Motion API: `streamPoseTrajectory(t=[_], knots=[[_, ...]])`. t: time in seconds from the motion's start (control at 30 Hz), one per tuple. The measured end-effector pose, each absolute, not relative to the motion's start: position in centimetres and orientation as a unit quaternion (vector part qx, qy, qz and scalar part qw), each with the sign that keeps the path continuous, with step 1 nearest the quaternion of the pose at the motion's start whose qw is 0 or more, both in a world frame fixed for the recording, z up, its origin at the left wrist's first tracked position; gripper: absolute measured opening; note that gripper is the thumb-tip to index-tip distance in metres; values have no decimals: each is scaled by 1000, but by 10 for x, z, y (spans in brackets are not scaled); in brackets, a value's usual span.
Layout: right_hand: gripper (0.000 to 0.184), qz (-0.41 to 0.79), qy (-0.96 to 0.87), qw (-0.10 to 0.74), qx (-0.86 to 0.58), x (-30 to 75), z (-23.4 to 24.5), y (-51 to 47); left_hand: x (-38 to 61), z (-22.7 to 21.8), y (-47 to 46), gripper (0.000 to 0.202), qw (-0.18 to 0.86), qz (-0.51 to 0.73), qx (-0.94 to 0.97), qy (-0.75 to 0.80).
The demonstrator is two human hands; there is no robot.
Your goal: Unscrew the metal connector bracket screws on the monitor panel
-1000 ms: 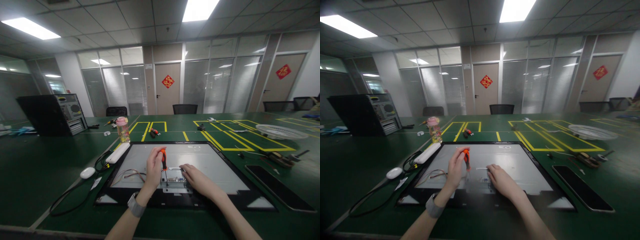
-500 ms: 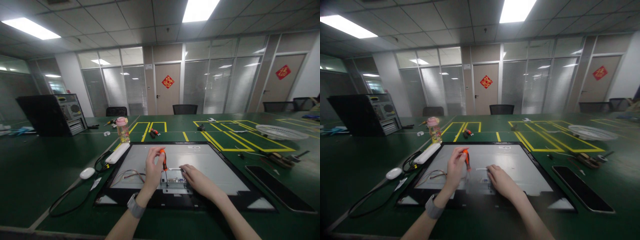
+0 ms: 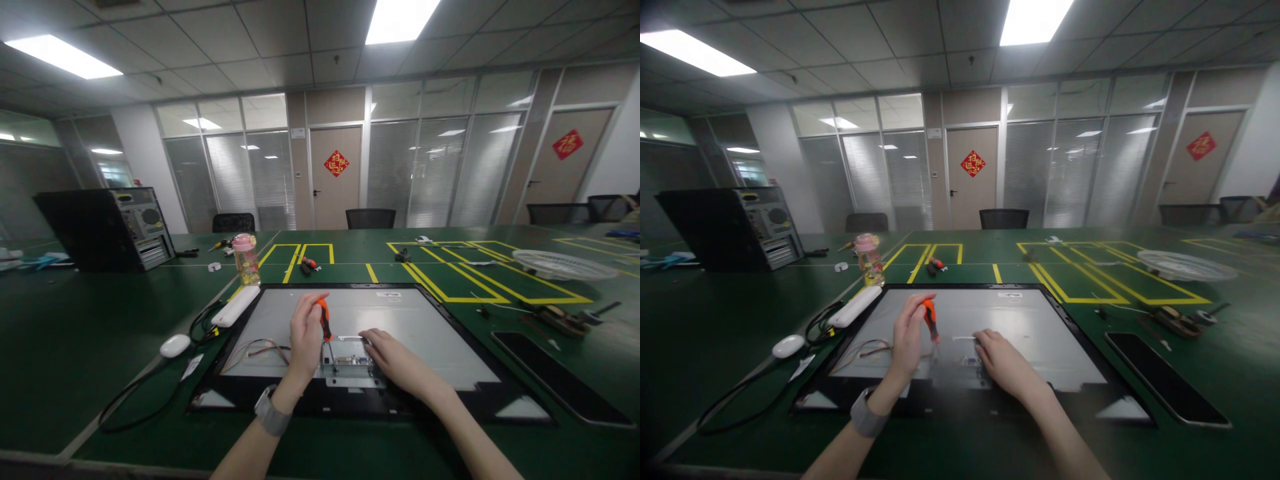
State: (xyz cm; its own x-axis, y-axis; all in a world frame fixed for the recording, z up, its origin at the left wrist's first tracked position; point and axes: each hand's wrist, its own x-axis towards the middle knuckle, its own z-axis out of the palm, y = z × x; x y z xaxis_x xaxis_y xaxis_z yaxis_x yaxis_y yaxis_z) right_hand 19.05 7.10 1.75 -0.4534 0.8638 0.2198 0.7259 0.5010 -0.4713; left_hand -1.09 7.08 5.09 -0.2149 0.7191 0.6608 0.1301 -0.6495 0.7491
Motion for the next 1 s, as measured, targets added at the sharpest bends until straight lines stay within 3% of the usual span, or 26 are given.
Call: streamPoseTrajectory(t=[0.17,0.37,0.53,0.8,1.0], knots=[[35,159,-836,221,-476,190,16,73,-10,49,72,24,235,680,595,358],[36,159,-837,224,-474,190,15,73,-9,49,72,15,156,692,603,366],[38,162,-835,216,-479,191,15,72,-11,51,70,26,203,686,606,349],[34,153,-838,216,-476,190,16,74,-9,50,72,12,157,694,604,358],[35,149,-840,218,-474,191,14,74,-10,50,70,25,226,681,603,349]])
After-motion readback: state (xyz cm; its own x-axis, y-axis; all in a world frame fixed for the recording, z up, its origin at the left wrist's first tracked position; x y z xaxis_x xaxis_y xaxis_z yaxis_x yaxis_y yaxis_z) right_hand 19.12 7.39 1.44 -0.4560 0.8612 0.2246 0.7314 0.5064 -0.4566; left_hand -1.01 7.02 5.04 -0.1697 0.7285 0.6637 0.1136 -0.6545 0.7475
